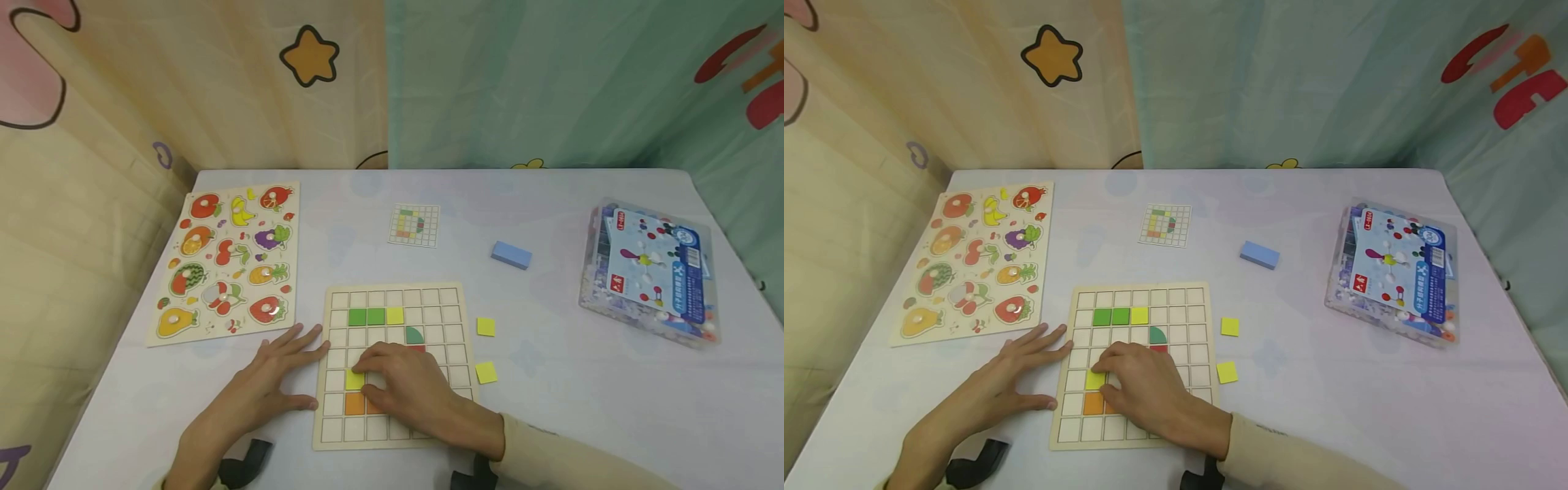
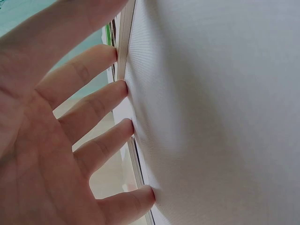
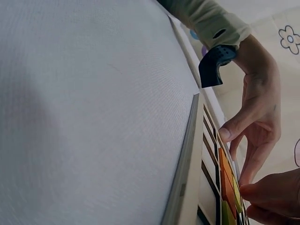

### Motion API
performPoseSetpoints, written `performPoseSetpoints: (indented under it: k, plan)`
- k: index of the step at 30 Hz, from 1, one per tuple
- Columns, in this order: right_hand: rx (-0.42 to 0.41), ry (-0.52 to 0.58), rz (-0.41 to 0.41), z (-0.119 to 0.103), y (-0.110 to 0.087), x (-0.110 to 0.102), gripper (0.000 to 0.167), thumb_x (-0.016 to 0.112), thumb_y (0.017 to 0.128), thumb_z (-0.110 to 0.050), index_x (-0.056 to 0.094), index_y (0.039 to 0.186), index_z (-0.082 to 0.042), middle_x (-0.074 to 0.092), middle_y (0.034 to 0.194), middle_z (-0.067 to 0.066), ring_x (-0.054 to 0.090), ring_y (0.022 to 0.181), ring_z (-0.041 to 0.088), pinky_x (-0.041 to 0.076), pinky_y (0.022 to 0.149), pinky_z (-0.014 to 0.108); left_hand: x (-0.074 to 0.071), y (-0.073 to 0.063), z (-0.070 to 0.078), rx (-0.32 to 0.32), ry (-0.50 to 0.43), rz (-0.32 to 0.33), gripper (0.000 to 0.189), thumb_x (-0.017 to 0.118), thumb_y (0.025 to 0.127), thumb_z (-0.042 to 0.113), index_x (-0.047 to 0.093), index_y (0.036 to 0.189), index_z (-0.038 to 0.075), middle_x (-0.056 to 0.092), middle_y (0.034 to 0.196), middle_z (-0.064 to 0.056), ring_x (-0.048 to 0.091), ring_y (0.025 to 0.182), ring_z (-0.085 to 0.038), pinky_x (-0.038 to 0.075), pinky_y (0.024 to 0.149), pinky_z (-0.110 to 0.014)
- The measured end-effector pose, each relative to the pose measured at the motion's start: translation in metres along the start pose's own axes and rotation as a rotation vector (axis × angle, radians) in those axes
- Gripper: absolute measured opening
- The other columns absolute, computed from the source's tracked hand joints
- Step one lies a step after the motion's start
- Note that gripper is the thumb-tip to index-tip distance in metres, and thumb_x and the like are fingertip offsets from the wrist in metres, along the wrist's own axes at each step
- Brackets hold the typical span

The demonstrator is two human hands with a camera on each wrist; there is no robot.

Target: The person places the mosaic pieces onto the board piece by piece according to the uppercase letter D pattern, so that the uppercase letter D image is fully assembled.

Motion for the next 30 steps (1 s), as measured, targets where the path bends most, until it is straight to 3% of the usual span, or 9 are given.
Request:
performPoseSetpoints:
  k: [4,11,18,21,25,30]
  plan:
    - [0.015,-0.002,0.006,0.002,-0.004,-0.003,0.024,0.076,0.082,-0.017,0.077,0.106,-0.020,0.068,0.107,-0.013,0.063,0.101,0.002,0.054,0.069,0.018,0.000,0.000,0.000,0.000,-0.001,0.002,0.085,0.091,0.064,0.031,0.057,0.140,0.020,0.039,0.155,-0.001,0.022,0.147,-0.033,0.012,0.112,-0.068]
    - [0.037,0.101,0.037,0.013,-0.019,-0.008,0.023,0.076,0.083,-0.015,0.076,0.106,-0.018,0.068,0.106,-0.014,0.063,0.102,0.004,0.055,0.083,0.027,0.000,0.000,0.000,-0.008,0.001,0.007,0.085,0.091,0.063,0.030,0.057,0.140,0.020,0.040,0.154,-0.002,0.022,0.147,-0.034,0.012,0.112,-0.069]
    - [0.041,0.217,0.116,0.029,-0.042,-0.017,0.025,0.079,0.081,-0.012,0.075,0.104,-0.018,0.067,0.106,-0.017,0.063,0.102,0.004,0.054,0.085,0.025,0.001,0.001,0.000,-0.008,-0.003,0.003,0.086,0.092,0.062,0.030,0.057,0.140,0.020,0.040,0.154,-0.003,0.022,0.147,-0.035,0.012,0.111,-0.070]
    - [0.023,0.265,0.155,0.037,-0.052,-0.022,0.026,0.079,0.080,-0.007,0.076,0.103,-0.017,0.068,0.105,-0.014,0.062,0.084,0.004,0.054,0.071,0.021,0.001,0.001,0.000,-0.007,-0.006,0.004,0.086,0.092,0.062,0.029,0.057,0.140,0.019,0.040,0.154,-0.003,0.022,0.147,-0.035,0.012,0.112,-0.070]
    - [0.011,0.346,0.201,0.049,-0.063,-0.030,0.026,0.078,0.081,-0.004,0.076,0.104,-0.017,0.070,0.103,-0.009,0.047,0.060,0.007,0.040,0.051,0.015,0.000,0.001,0.000,-0.003,-0.006,0.009,0.087,0.092,0.061,0.028,0.057,0.140,0.019,0.040,0.154,-0.003,0.022,0.147,-0.035,0.012,0.111,-0.070]
    - [0.033,0.346,0.261,0.063,-0.077,-0.041,0.027,0.081,0.080,-0.006,0.076,0.105,-0.018,0.070,0.101,-0.008,0.045,0.058,0.007,0.038,0.048,0.015,0.000,0.000,0.001,-0.003,-0.009,0.010,0.086,0.092,0.061,0.027,0.057,0.140,0.018,0.040,0.154,-0.003,0.022,0.147,-0.035,0.011,0.112,-0.070]
Point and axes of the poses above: each hand's wrist, its own y-axis towards the middle knuckle, its own x-axis out of the palm, z = x × y, the point moved 1 cm from there along y, towards the middle knuckle
